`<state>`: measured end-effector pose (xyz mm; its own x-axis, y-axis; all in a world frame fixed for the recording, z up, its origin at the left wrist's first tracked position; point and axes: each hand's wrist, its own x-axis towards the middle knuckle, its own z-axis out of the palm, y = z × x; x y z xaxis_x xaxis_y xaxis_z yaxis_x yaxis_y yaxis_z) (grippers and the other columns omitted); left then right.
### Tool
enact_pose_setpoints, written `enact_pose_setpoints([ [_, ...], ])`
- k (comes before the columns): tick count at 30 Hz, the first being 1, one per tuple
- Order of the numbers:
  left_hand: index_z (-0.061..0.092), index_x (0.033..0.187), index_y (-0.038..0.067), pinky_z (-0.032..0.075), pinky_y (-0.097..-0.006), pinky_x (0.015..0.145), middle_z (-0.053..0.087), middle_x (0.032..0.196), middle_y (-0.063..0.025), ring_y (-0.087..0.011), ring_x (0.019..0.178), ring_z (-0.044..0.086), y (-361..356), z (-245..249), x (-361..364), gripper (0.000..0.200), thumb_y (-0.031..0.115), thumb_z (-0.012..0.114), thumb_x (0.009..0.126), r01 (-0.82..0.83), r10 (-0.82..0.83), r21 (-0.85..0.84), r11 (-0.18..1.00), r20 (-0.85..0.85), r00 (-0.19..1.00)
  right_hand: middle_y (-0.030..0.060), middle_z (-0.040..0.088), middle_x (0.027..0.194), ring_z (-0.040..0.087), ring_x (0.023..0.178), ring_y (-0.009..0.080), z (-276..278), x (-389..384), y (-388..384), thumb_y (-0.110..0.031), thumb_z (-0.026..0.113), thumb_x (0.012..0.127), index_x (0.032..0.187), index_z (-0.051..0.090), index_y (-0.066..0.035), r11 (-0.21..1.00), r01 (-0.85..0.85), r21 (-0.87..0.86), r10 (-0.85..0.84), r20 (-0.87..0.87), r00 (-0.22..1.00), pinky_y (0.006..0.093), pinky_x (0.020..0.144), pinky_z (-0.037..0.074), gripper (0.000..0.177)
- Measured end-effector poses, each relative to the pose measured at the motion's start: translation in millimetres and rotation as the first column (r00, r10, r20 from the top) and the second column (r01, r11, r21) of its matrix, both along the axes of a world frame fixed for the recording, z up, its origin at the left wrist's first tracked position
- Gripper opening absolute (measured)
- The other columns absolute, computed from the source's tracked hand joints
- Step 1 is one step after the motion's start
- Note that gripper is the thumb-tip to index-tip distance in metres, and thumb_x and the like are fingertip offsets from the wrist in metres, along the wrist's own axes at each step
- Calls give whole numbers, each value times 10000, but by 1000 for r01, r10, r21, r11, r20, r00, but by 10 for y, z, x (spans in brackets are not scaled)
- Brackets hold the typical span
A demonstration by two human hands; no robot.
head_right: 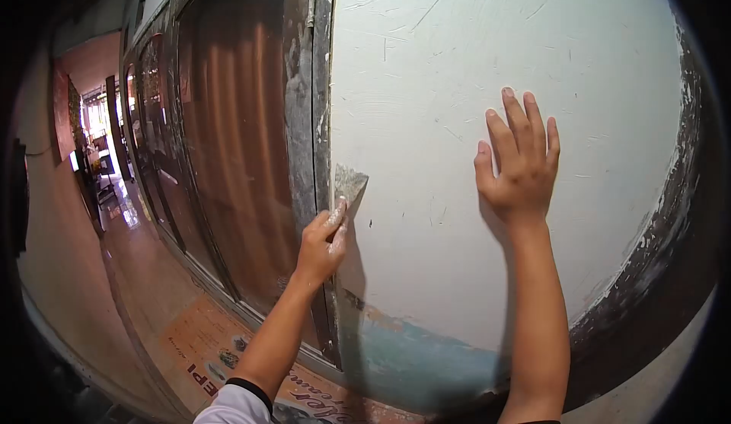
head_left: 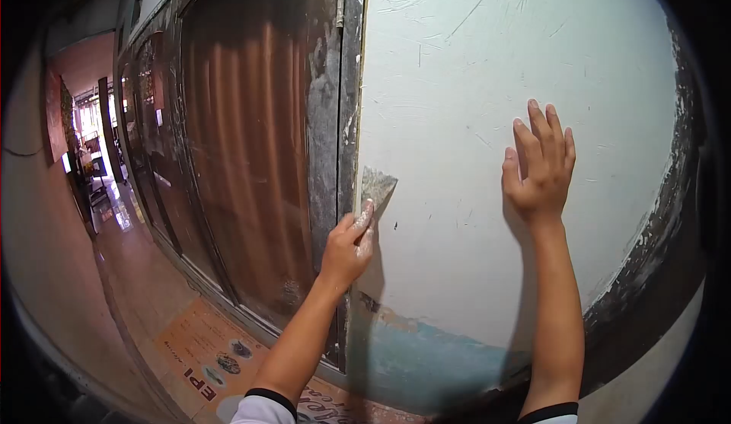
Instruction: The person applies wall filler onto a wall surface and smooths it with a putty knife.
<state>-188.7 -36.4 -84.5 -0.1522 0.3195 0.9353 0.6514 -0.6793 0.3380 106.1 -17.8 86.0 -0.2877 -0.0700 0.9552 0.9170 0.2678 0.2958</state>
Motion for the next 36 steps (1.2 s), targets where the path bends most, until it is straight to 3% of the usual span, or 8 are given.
enact_pose_setpoints([
  [8, 639, 1367, 53, 466, -318, 646, 578, 826, -131, -215, 684, 562, 67, 690, -88, 454, -38, 625, 922, -11, 11, -1, 1000, -64, 998, 10, 530, 1534, 399, 1486, 236, 18, 25, -8, -222, 619, 875, 1226, 683, -173, 1000, -8, 2, 8, 10, 1000, 507, 1236, 222, 360],
  [12, 648, 1360, 55, 467, -318, 633, 527, 773, -138, -231, 656, 543, 64, -90, -55, 476, -49, 643, 896, -44, 46, 28, 999, -80, 996, 11, 535, 1529, 405, 1483, 239, 23, 14, -18, -213, 631, 865, 1225, 683, -166, 1000, -17, 6, 17, 5, 1000, 508, 1232, 229, 367],
  [15, 649, 1357, 52, 475, -318, 636, 532, 777, -137, -231, 665, 561, -52, -149, 39, 478, -48, 650, 890, -2, 2, -1, 1000, -19, 1000, 12, 543, 1520, 412, 1478, 240, 11, 14, -12, -211, 629, 864, 1214, 682, -162, 1000, -19, 6, 19, 0, 1000, 507, 1229, 232, 358],
  [21, 653, 1338, 32, 484, -303, 673, 565, 798, -152, -243, 684, 571, -6, 667, -54, 439, -50, 621, 908, 39, -41, -72, 997, -27, 999, 20, 547, 1516, 416, 1475, 250, 16, 16, -9, -210, 627, 865, 1210, 680, -159, 1000, -21, 5, 21, 2, 1000, 508, 1230, 228, 353],
  [24, 650, 1341, 30, 484, -287, 679, 586, 816, -143, -214, 696, 578, 72, 208, -35, 445, -54, 626, 905, -3, 4, 20, 1000, -43, 999, 21, 547, 1516, 419, 1473, 247, 14, 14, -12, -211, 627, 866, 1215, 680, -158, 1000, -23, 11, 23, 2, 1000, 506, 1230, 228, 357],
  [28, 646, 1353, 35, 512, -305, 734, 637, 905, -163, -243, 744, 623, -78, -394, 37, 478, -50, 644, 883, 28, -31, -117, 993, -22, 999, 16, 544, 1519, 419, 1472, 238, 12, 6, -29, -216, 627, 866, 1218, 681, -165, 1000, -11, 0, 11, -2, 1000, 499, 1229, 225, 360],
  [34, 646, 1360, 46, 504, -283, 731, 630, 894, -159, -211, 768, 626, -24, 561, -38, 485, -47, 634, 884, -27, 20, -77, 997, -87, 996, 16, 546, 1515, 424, 1469, 249, 20, 2, -11, -210, 635, 857, 1199, 683, -160, 1000, -26, 9, 26, -6, 1000, 520, 1220, 236, 349],
  [36, 650, 1348, 33, 494, -287, 707, 620, 874, -160, -218, 742, 614, -10, 464, -20, 472, -55, 637, 884, 18, -23, -92, 996, -46, 999, 17, 544, 1516, 422, 1470, 253, 11, 7, -3, -203, 636, 858, 1195, 686, -162, 999, -44, 18, 44, 0, 999, 529, 1217, 240, 343],
])
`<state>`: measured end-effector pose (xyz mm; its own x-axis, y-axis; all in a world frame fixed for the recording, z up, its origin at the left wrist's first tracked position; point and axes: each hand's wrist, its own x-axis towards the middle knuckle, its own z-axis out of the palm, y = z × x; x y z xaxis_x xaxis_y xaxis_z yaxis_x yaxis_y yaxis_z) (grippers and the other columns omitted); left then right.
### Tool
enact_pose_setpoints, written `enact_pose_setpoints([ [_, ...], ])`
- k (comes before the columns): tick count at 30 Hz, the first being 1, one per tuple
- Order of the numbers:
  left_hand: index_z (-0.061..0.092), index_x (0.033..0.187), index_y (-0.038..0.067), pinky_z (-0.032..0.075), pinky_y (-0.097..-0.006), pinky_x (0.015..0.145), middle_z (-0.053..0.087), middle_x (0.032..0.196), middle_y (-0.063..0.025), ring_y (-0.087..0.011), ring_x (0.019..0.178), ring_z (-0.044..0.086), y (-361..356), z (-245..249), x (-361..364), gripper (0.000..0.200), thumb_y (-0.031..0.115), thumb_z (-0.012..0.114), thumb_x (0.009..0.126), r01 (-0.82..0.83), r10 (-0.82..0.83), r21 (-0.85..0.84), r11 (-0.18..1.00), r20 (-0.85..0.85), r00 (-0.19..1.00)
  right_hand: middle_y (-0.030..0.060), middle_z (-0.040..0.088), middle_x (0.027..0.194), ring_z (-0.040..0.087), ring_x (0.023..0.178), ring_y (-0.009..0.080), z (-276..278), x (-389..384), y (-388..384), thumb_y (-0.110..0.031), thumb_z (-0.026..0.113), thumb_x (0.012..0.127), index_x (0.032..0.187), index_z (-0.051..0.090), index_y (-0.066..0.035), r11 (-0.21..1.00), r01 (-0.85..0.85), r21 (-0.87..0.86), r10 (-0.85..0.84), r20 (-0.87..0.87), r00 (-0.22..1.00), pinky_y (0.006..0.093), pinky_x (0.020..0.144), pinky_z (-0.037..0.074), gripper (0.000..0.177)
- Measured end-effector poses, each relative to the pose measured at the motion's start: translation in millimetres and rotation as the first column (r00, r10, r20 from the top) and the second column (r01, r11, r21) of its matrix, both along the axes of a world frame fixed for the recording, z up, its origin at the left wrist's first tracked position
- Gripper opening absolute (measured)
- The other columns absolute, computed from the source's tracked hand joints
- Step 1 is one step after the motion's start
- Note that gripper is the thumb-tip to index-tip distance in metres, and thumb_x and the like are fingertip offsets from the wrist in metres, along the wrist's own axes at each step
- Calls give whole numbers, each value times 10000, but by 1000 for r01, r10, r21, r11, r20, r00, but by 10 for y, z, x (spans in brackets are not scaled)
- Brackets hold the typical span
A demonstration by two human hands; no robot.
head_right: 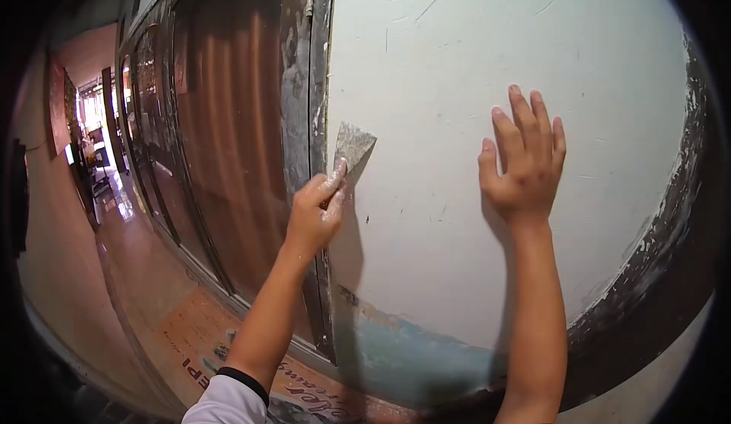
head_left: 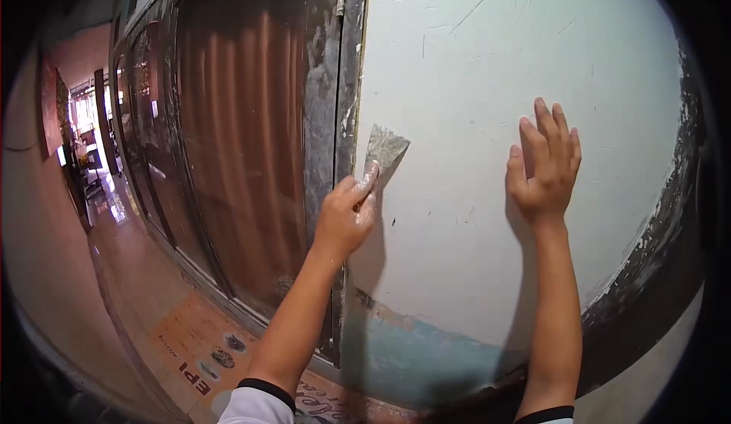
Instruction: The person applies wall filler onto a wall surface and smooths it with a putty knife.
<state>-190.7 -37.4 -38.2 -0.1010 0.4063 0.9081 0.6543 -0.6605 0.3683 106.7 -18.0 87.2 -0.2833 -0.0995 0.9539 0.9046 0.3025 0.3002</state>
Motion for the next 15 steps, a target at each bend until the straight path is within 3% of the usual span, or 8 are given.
enact_pose_setpoints([
  [3, 659, 1341, 34, 484, -277, 668, 596, 828, -142, -213, 688, 582, -26, -686, 112, 470, -84, 638, 887, 4, -7, 55, 998, 47, 999, 11, 539, 1520, 408, 1479, 250, -5, 17, 13, -206, 630, 858, 1220, 677, -178, 1000, 24, -9, -24, 4, 1000, 530, 1224, 233, 366],
  [4, 659, 1341, 34, 484, -277, 668, 596, 828, -142, -213, 688, 582, -13, -717, 95, 470, -84, 638, 887, 5, -8, 52, 999, 43, 999, 8, 537, 1521, 403, 1482, 249, -10, 18, 12, -208, 628, 857, 1230, 673, -183, 999, 33, -6, -33, 10, 999, 529, 1228, 230, 376],
  [6, 666, 1350, 77, 513, -375, 689, 590, 857, -177, -334, 720, 603, 1, -717, 98, 471, -6, 657, 886, -32, 31, 22, 999, 20, 999, 7, 534, 1525, 396, 1487, 246, -17, 16, 7, -213, 626, 855, 1244, 666, -189, 998, 55, -10, -55, 17, 998, 526, 1234, 223, 392],
  [8, 665, 1350, 80, 515, -385, 699, 588, 859, -171, -332, 729, 606, 13, -381, 95, 476, -6, 654, 882, 24, -22, -21, 999, 80, 997, 8, 532, 1528, 394, 1488, 244, -16, -1, 8, -214, 625, 856, 1239, 668, -189, 998, 53, -16, -53, 0, 999, 525, 1236, 219, 386],
  [11, 657, 1361, 81, 510, -379, 691, 576, 860, -172, -333, 735, 605, 75, -19, 41, 497, -17, 645, 873, 43, -44, 46, 998, 28, 999, 10, 528, 1532, 392, 1490, 243, -14, 12, 39, -209, 625, 856, 1236, 668, -188, 999, 44, 5, -44, 9, 999, 526, 1238, 217, 383],
  [15, 656, 1339, 31, 492, -292, 674, 607, 863, -154, -243, 694, 581, 25, -490, 61, 444, -56, 630, 905, -14, 14, 25, 1000, -11, 1000, 0, 526, 1534, 395, 1488, 236, -25, -1, 24, -206, 622, 860, 1218, 672, -191, 999, 43, 0, -43, 1, 999, 526, 1237, 222, 362],
])
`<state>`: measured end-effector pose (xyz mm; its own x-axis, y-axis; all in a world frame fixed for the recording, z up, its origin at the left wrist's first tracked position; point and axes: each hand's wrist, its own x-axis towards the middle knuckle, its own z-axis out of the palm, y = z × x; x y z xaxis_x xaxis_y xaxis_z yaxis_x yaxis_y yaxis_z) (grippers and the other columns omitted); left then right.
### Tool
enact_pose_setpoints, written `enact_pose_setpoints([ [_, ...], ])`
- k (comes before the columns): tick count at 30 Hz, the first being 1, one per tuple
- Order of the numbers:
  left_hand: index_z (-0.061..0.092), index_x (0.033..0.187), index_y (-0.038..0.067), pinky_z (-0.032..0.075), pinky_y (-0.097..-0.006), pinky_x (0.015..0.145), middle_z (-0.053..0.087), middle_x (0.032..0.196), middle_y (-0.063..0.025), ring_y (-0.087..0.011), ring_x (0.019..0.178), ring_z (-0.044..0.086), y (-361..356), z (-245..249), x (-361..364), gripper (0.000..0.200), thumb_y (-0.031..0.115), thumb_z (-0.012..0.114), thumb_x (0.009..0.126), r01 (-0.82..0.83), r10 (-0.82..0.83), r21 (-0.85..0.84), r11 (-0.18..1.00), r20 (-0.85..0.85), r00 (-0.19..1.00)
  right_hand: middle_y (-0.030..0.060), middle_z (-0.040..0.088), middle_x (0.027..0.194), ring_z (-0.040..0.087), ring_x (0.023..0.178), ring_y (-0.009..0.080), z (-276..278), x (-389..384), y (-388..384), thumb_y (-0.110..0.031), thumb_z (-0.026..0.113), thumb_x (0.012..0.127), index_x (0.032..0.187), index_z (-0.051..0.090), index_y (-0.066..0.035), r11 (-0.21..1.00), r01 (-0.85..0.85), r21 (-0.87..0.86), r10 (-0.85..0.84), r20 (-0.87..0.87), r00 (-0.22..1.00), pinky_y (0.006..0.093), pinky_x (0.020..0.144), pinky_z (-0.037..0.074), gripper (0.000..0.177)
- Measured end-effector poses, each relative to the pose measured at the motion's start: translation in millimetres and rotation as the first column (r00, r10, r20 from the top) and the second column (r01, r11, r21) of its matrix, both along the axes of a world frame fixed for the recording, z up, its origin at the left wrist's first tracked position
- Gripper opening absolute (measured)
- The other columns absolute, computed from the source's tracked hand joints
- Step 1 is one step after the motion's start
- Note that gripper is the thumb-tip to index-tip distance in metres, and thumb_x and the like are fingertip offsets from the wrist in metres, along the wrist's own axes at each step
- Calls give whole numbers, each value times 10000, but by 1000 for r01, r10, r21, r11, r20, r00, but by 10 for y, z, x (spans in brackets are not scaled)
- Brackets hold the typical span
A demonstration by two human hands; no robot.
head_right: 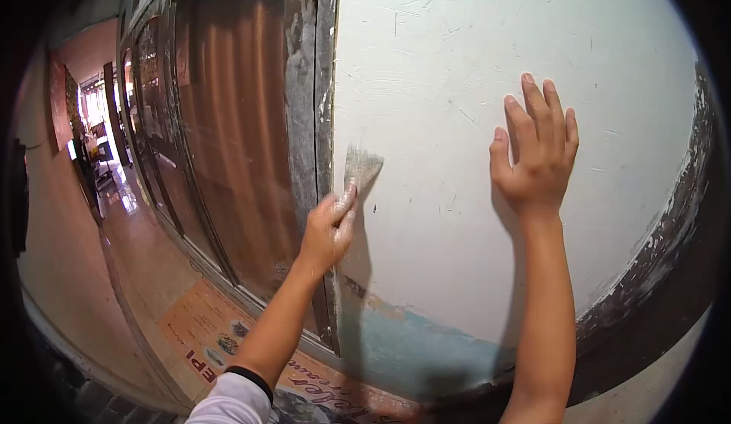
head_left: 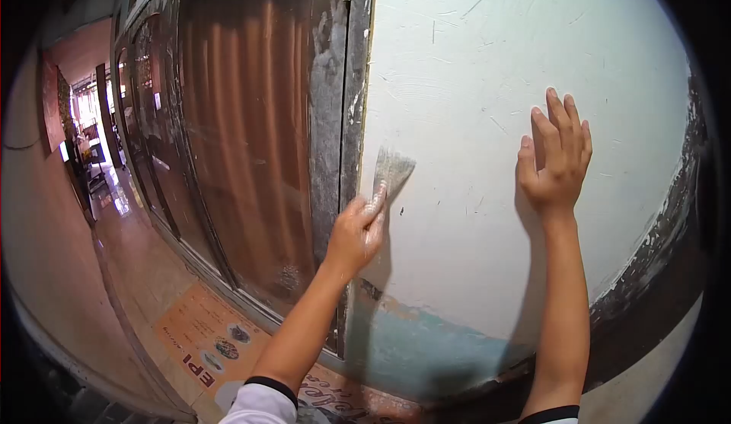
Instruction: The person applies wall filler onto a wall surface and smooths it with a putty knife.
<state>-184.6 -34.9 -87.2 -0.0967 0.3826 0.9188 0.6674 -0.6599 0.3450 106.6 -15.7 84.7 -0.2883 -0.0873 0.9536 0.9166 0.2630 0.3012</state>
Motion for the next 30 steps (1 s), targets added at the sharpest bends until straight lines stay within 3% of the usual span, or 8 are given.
enact_pose_setpoints([
  [4, 646, 1359, 41, 497, -285, 676, 603, 852, -132, -225, 690, 579, -211, -32, -71, 486, -68, 622, 886, 67, -63, -109, 992, 41, 997, -9, 523, 1535, 394, 1488, 231, -8, -7, -10, -205, 623, 855, 1234, 661, -208, 1000, 21, -10, -21, -11, 1000, 524, 1238, 223, 380],
  [5, 641, 1370, 51, 489, -278, 670, 600, 853, -125, -199, 695, 579, -164, 65, -91, 504, -66, 625, 881, 36, -36, -34, 999, -1, 999, -8, 524, 1533, 393, 1488, 231, -2, -21, -17, -204, 623, 853, 1236, 659, -209, 1000, 25, -14, -25, -18, 1000, 524, 1239, 221, 385],
  [7, 653, 1372, 102, 518, -380, 723, 599, 880, -160, -330, 750, 609, -107, 422, -75, 540, -16, 645, 845, 54, -53, -27, 998, 36, 998, -2, 532, 1527, 393, 1488, 233, 3, -16, -3, -203, 622, 850, 1227, 665, -202, 1000, 13, -7, -13, -19, 1000, 521, 1241, 215, 380],
  [10, 648, 1377, 102, 513, -385, 713, 587, 864, -159, -328, 741, 605, 10, 649, -86, 528, -11, 649, 861, 23, -23, -37, 999, 22, 1000, 3, 536, 1522, 393, 1489, 235, 8, 3, 8, -204, 625, 848, 1225, 667, -197, 1000, 6, 0, -6, -4, 1000, 517, 1242, 213, 379],
  [17, 672, 1353, 107, 510, -387, 708, 570, 858, -153, -320, 746, 598, -15, -178, -20, 495, 0, 643, 871, 36, -34, -25, 999, 91, 995, 2, 533, 1526, 404, 1482, 235, -2, -9, -3, -211, 624, 860, 1228, 670, -195, 1000, 9, -3, -9, -11, 1000, 515, 1239, 217, 372],
  [18, 641, 1370, 51, 484, -300, 666, 576, 837, -146, -227, 690, 565, -41, -88, -62, 490, -46, 653, 890, -63, 62, -4, 998, -49, 997, 1, 533, 1527, 407, 1481, 233, -3, -4, -3, -213, 624, 863, 1228, 672, -195, 1000, 14, 3, -14, -7, 1000, 515, 1238, 217, 368],
  [23, 622, 1386, 50, 493, -292, 700, 589, 867, -156, -240, 709, 583, -47, 701, -52, 478, -28, 631, 914, 1, -1, 1, 1000, -40, 999, -4, 540, 1521, 411, 1478, 229, -5, 9, 6, -215, 627, 868, 1226, 675, -195, 1000, 1, -3, -1, -5, 1000, 510, 1236, 222, 362],
  [30, 648, 1385, 123, 515, -375, 712, 600, 885, -152, -305, 742, 606, -28, -36, 6, 538, -24, 651, 867, -7, 9, -53, 999, 33, 999, -12, 549, 1513, 425, 1468, 227, 7, -2, -9, -217, 635, 857, 1222, 675, -194, 1000, -11, 6, 11, -11, 1000, 507, 1224, 237, 368],
])
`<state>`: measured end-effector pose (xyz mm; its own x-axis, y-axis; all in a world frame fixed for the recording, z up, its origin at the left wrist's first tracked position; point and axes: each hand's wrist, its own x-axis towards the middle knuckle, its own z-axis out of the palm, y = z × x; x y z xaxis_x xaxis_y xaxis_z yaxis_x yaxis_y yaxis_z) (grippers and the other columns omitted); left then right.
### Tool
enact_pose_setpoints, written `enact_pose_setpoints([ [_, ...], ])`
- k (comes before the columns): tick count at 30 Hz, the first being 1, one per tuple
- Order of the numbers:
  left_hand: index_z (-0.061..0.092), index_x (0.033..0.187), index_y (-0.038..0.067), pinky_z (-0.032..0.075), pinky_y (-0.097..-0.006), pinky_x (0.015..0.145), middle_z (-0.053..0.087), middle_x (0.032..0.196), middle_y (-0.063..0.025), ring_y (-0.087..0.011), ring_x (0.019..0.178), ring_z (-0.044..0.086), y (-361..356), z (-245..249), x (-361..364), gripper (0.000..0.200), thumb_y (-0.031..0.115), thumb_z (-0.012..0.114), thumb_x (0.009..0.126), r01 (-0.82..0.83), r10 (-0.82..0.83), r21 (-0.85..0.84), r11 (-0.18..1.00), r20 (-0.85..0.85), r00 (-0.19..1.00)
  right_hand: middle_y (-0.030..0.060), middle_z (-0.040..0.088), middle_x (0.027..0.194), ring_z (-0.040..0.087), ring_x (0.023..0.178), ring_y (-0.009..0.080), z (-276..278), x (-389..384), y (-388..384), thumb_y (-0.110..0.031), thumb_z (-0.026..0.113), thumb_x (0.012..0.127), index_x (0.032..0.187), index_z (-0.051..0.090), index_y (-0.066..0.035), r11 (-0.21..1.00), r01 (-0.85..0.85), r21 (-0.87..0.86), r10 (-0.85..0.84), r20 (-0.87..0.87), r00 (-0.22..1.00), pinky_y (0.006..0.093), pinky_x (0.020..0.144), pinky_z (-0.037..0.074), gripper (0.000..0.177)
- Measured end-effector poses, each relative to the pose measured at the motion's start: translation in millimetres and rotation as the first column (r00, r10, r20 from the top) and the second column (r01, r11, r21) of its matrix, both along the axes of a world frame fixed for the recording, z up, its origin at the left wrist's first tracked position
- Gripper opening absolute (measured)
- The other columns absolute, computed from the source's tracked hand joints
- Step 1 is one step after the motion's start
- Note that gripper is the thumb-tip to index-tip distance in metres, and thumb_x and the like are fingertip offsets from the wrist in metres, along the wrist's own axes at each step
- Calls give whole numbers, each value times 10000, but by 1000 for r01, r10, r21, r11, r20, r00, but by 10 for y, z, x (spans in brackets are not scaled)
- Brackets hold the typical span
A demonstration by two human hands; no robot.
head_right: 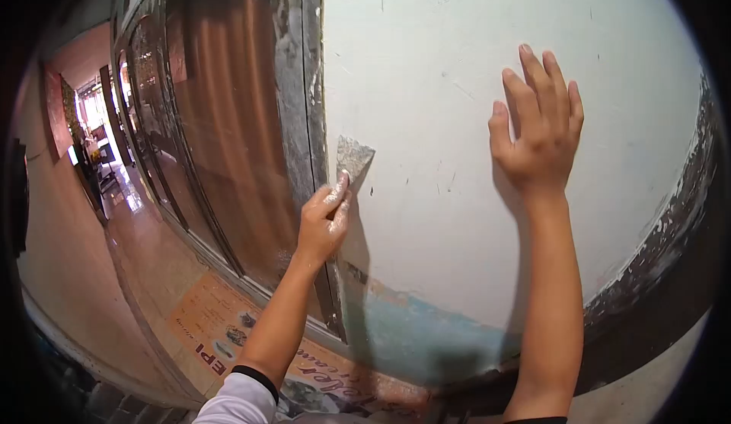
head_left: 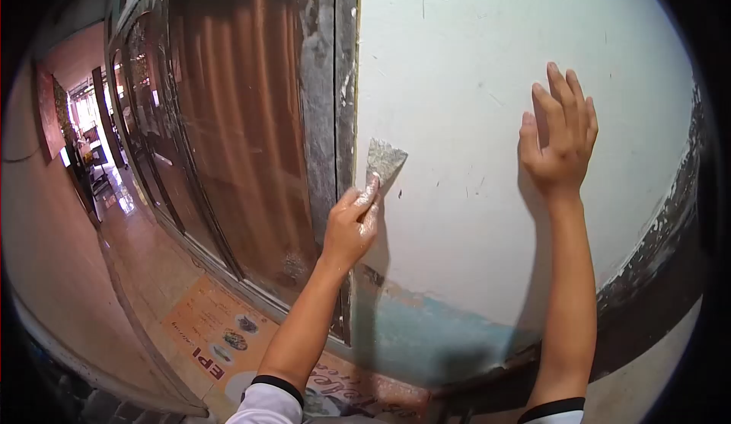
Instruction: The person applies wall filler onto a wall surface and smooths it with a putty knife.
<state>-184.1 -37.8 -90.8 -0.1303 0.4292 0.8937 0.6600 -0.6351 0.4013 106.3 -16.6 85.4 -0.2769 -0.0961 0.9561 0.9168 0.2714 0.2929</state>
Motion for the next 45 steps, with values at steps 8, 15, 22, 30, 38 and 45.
enact_pose_setpoints([
  [8, 651, 1360, 76, 469, -383, 657, 561, 825, -167, -306, 703, 566, 96, 994, -76, 488, -18, 625, 882, 27, -27, 57, 998, -11, 1000, -15, 550, 1511, 431, 1464, 226, -10, 22, 16, -220, 625, 865, 1210, 676, -199, 1000, 16, -5, -16, 1, 1000, 508, 1223, 242, 349],
  [15, 650, 1367, 66, 470, -375, 640, 526, 762, -152, -275, 658, 544, 96, 492, 13, 487, -26, 663, 890, -29, 29, 132, 991, 3, 1000, -13, 551, 1510, 435, 1461, 224, -9, 9, 4, -211, 632, 852, 1201, 685, -195, 1000, 6, 2, -6, 1, 1000, 512, 1219, 248, 353],
  [22, 629, 1395, 90, 430, -222, 659, 490, 750, -49, -104, 674, 451, 135, 940, -98, 468, -28, 630, 942, -24, 23, 116, 993, 13, 1000, -14, 557, 1502, 433, 1462, 226, -6, 16, 30, -221, 629, 856, 1203, 684, -200, 1000, -2, 10, 1, 11, 1000, 526, 1212, 252, 351],
  [30, 617, 1411, 103, 443, -228, 692, 571, 806, -62, -98, 704, 474, 74, 1117, -151, 473, -7, 612, 951, -29, 31, 50, 998, -33, 999, -13, 554, 1505, 432, 1463, 218, -4, 7, -7, -228, 642, 859, 1201, 683, -196, 1000, 2, -2, -2, -5, 1000, 488, 1225, 233, 346],
  [38, 617, 1405, 84, 445, -223, 703, 573, 814, -68, -95, 726, 496, 64, 788, -243, 468, -22, 612, 950, 44, -44, 18, 999, 31, 999, -13, 555, 1500, 438, 1456, 227, -23, 3, 5, -223, 630, 858, 1187, 681, -189, 1000, 0, -4, 0, -9, 1000, 519, 1214, 253, 335],
  [45, 629, 1391, 78, 445, -227, 722, 589, 836, -45, -91, 740, 492, 131, 1366, -269, 440, 0, 634, 958, -22, 21, 83, 996, 7, 1000, -18, 555, 1502, 440, 1456, 227, -11, 14, 48, -234, 633, 859, 1192, 682, -197, 1000, 6, 23, -6, -5, 1000, 517, 1204, 260, 338],
])
